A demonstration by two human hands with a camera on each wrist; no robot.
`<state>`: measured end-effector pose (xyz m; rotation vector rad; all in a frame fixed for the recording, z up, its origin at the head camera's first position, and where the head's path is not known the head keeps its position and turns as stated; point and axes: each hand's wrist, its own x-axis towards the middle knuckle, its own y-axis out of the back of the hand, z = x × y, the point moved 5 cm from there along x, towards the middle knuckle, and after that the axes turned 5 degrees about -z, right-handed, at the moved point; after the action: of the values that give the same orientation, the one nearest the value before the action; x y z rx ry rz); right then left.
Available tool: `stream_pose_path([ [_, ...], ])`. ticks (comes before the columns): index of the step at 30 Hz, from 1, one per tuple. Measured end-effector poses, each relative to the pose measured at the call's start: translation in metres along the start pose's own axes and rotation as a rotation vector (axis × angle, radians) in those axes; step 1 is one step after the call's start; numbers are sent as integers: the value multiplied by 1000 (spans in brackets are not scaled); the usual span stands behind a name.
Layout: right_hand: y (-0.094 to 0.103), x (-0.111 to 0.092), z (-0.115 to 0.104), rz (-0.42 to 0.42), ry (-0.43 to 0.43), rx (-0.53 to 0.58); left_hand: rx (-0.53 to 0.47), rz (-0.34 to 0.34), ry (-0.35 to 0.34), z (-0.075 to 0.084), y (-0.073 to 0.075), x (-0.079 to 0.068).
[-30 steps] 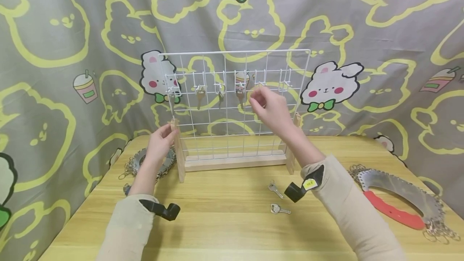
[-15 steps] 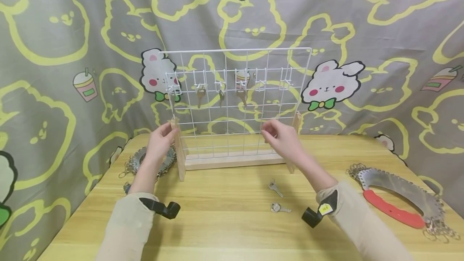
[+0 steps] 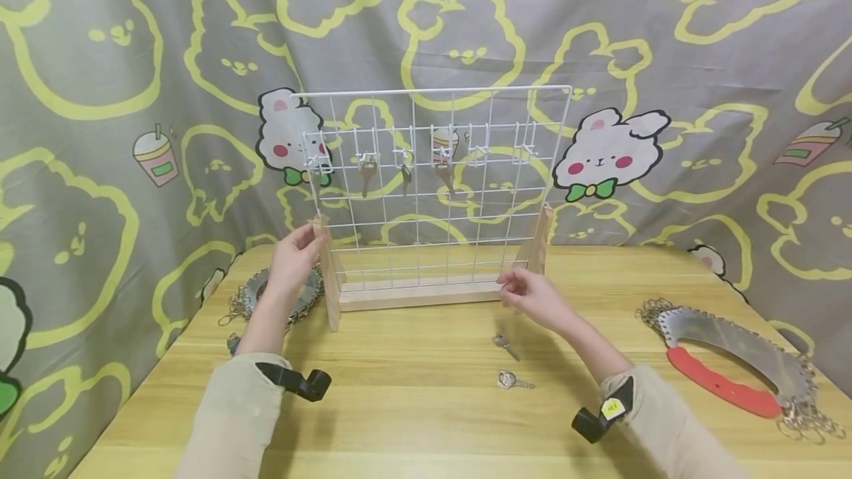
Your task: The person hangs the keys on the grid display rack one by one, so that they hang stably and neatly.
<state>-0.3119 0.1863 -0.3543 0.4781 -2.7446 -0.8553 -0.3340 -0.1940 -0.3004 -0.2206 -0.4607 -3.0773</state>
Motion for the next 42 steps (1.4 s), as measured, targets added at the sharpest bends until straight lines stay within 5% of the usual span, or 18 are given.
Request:
stream_pose_path([
  [17, -25, -10, 42, -126, 18, -17, 7, 3, 4, 0, 0, -2],
  [26, -33, -10, 41, -127, 123, -135, 5, 8, 10, 1, 0, -3],
  [42, -22, -13, 32, -152, 101, -153, -6, 8, -4, 2, 0, -1],
])
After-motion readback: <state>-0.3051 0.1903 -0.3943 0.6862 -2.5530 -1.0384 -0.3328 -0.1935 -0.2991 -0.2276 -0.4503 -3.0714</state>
